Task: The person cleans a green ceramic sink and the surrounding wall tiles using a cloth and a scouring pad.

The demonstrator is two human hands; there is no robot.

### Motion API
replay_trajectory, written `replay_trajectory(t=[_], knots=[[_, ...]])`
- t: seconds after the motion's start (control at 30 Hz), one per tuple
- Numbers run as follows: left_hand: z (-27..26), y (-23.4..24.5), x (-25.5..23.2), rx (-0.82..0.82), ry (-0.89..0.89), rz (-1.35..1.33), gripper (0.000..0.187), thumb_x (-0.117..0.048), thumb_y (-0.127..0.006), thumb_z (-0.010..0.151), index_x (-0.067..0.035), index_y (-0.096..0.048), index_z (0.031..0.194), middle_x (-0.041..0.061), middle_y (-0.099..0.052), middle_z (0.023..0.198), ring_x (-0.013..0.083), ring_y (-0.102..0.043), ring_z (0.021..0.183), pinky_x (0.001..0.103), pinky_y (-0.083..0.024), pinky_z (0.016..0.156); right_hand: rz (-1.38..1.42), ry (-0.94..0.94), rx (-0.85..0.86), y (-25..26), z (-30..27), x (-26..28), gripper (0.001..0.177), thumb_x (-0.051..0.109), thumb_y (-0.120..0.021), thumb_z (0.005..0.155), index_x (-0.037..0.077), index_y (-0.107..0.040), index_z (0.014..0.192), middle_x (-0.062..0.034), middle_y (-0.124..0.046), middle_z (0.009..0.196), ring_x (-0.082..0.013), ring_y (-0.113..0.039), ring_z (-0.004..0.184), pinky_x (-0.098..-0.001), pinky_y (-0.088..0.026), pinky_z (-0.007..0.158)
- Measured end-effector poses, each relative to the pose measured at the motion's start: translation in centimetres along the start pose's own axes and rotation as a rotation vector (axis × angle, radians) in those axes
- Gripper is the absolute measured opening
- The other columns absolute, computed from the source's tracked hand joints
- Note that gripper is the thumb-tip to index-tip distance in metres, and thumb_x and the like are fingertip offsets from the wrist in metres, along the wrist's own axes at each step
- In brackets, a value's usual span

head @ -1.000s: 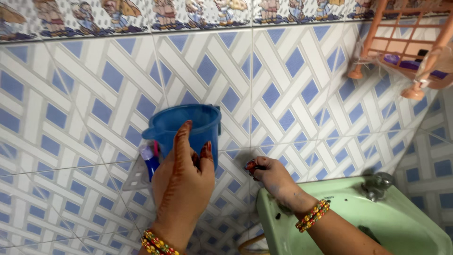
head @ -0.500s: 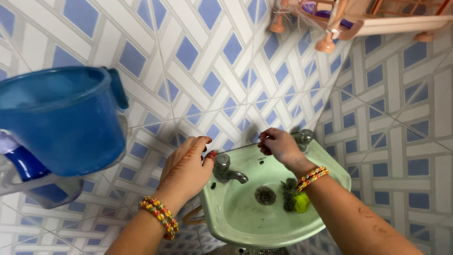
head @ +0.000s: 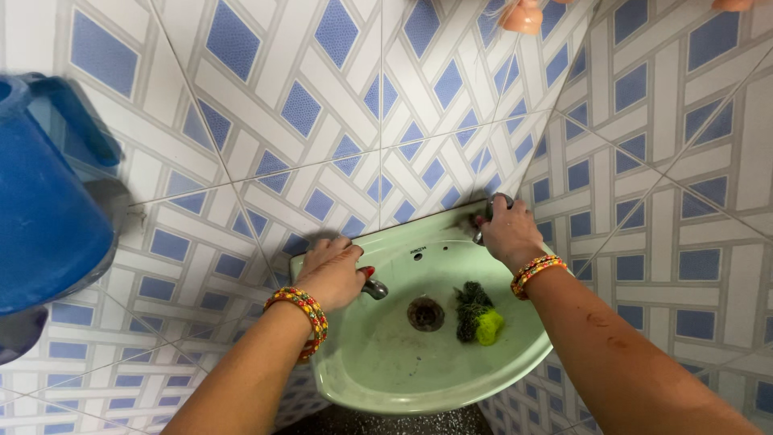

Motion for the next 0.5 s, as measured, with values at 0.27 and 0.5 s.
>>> replay_trajectory(t=[0.27, 0.5], knots=[[1.9, -1.6, 0.4, -0.083, 0.166, -0.038, 0.024, -0.03, -0.06, 0.095, -0.015, -0.073, 0.109, 0.006, -0.063, 0.123, 0.0313, -0.056, 0.112, 0.045, -0.045, 0.102, -0.103, -0.042, 0.013, 0.6, 3.9, 0.5, 0.056, 0.054, -0.051, 0.101, 0.014, -0.049, 0.139, -0.0192, -0.069, 0.12, -0.0366, -0.069, 0.112, -0.048, -0.057, 0.091], [1.3, -1.2, 0.2, -0.062, 0.162, -0.071, 0.021, -0.025, -0.06, 0.094, -0.018, -0.07, 0.111, 0.005, -0.063, 0.12, 0.0305, -0.057, 0.11, 0.044, -0.046, 0.101, -0.159, 0.111, -0.008, 0.1, 6.0, -1.1, 0.046, 0.051, -0.053, 0.099, 0.015, -0.057, 0.128, -0.013, -0.075, 0.108, -0.0339, -0.07, 0.106, -0.0481, -0.056, 0.086]])
Point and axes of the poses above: each hand's wrist, its own z-axis towards the middle knuckle, its own y-axis out of the back of the hand, x = y × z, the point moved 2 cm from there along z, towards the middle knuckle
